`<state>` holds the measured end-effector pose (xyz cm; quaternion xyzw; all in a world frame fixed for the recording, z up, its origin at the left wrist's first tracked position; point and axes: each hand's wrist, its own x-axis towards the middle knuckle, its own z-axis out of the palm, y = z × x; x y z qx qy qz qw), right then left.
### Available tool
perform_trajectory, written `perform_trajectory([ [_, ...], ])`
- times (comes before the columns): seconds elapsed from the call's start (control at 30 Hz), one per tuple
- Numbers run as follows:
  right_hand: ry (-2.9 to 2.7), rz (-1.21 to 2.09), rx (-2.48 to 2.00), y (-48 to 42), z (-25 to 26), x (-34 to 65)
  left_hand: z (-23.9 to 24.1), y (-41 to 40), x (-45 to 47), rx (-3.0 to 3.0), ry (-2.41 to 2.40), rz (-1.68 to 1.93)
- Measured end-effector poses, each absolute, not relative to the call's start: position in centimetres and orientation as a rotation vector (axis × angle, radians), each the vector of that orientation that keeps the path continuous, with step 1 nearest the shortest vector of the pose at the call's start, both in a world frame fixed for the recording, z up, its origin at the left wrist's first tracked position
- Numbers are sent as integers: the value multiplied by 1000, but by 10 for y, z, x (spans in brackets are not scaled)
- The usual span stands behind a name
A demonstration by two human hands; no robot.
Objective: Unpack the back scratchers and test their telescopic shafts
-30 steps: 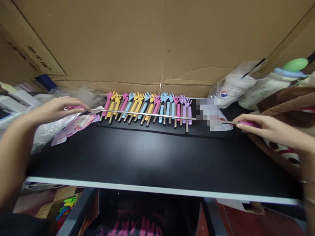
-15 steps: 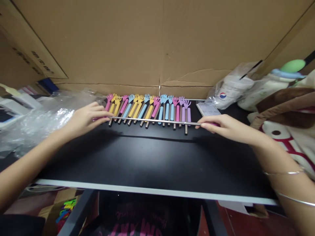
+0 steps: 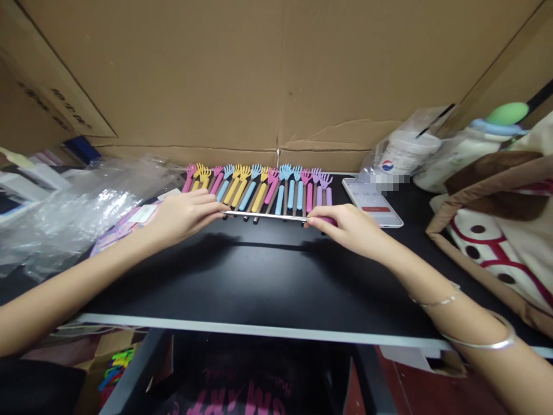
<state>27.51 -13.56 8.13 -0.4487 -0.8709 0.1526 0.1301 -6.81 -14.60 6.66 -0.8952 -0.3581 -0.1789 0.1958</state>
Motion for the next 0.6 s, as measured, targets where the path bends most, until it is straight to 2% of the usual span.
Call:
perform_trajectory([
  [0.3, -2576, 408, -1320, -148, 84, 234, 60, -154, -31, -2553, -897, -570],
  [0.47, -2596, 117, -1334, -149, 87, 215, 56, -155, -16, -2455, -968, -667],
  [0.6, -2646, -34, -1276, -148, 83, 210, 55, -153, -18, -2484, -1002, -613],
])
